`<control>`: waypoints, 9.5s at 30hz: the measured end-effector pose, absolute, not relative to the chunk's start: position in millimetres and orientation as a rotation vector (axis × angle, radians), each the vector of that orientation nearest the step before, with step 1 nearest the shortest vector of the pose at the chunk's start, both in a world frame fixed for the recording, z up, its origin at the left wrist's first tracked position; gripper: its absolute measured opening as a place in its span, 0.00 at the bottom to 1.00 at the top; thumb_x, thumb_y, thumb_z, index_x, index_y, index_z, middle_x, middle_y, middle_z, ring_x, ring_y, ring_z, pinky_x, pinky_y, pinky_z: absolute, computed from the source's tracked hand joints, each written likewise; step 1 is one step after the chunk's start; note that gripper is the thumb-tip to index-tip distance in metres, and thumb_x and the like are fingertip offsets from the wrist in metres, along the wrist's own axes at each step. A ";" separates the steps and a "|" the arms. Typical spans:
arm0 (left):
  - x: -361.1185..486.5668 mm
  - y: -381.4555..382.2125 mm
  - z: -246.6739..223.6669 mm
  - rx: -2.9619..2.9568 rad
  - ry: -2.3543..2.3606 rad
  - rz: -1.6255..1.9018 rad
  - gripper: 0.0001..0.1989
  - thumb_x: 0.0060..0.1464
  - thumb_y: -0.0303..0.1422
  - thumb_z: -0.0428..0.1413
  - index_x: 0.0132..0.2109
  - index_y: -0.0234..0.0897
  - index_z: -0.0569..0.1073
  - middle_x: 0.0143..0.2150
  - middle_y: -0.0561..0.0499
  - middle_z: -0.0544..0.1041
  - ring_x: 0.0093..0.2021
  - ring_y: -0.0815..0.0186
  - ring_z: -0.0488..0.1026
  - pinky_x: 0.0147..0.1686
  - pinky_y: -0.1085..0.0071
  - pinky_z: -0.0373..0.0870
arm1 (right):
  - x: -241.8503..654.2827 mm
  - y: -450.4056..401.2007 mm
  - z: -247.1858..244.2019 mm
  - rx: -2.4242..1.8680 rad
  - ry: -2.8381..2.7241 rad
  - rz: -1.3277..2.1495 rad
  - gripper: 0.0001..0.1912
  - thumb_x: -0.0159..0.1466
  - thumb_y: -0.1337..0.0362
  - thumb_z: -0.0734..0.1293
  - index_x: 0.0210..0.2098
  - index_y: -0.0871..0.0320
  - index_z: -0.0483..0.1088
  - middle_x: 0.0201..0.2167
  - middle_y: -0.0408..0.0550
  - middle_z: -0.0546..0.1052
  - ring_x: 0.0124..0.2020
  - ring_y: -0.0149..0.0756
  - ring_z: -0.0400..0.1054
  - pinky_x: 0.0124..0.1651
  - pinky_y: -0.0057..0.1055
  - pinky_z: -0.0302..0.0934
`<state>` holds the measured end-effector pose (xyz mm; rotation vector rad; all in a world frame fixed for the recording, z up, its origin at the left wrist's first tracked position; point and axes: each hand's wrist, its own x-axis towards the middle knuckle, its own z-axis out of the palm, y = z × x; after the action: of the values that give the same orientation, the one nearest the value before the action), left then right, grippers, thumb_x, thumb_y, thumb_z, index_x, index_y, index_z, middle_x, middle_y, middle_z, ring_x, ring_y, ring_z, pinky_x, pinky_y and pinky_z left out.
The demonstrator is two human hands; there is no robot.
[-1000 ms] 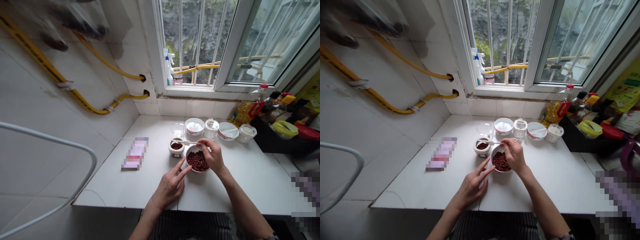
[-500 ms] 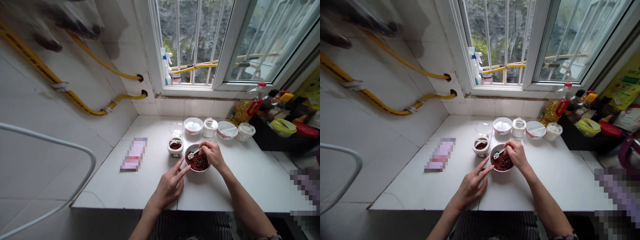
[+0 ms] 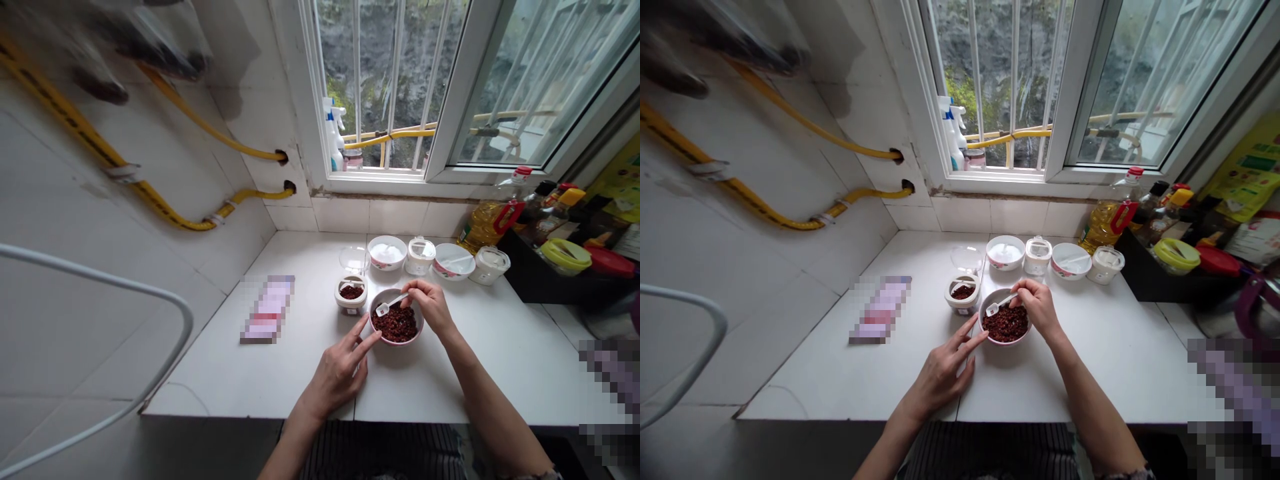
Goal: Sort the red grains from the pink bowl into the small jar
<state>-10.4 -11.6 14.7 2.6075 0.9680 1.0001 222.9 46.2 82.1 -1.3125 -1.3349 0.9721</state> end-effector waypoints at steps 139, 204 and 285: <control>-10.3 -11.8 15.6 2.598 0.969 1.000 0.36 0.57 0.19 0.48 0.71 0.44 0.56 0.72 0.39 0.56 0.51 0.61 0.78 0.47 0.66 0.78 | 212.8 47.8 80.3 -1.229 -1.272 0.939 0.08 0.57 0.59 0.63 0.30 0.56 0.72 0.19 0.43 0.77 0.24 0.37 0.73 0.36 0.34 0.68; -10.2 -11.8 14.4 2.588 0.958 1.006 0.34 0.58 0.19 0.48 0.70 0.43 0.57 0.71 0.38 0.58 0.54 0.60 0.76 0.49 0.66 0.77 | 219.3 43.2 71.8 -1.311 -1.857 0.314 0.11 0.60 0.70 0.59 0.26 0.53 0.70 0.20 0.42 0.77 0.32 0.40 0.72 0.52 0.40 0.60; -10.7 -10.6 12.1 2.596 0.958 1.014 0.35 0.58 0.19 0.47 0.70 0.43 0.57 0.72 0.39 0.57 0.50 0.62 0.78 0.48 0.66 0.78 | 186.9 37.0 77.4 -1.089 -1.606 0.446 0.08 0.69 0.64 0.61 0.41 0.54 0.72 0.35 0.49 0.82 0.38 0.41 0.77 0.45 0.39 0.68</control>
<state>-10.7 -10.6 12.1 2.5956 0.9580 1.0140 186.9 37.0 77.4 -1.0893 -1.6058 0.4462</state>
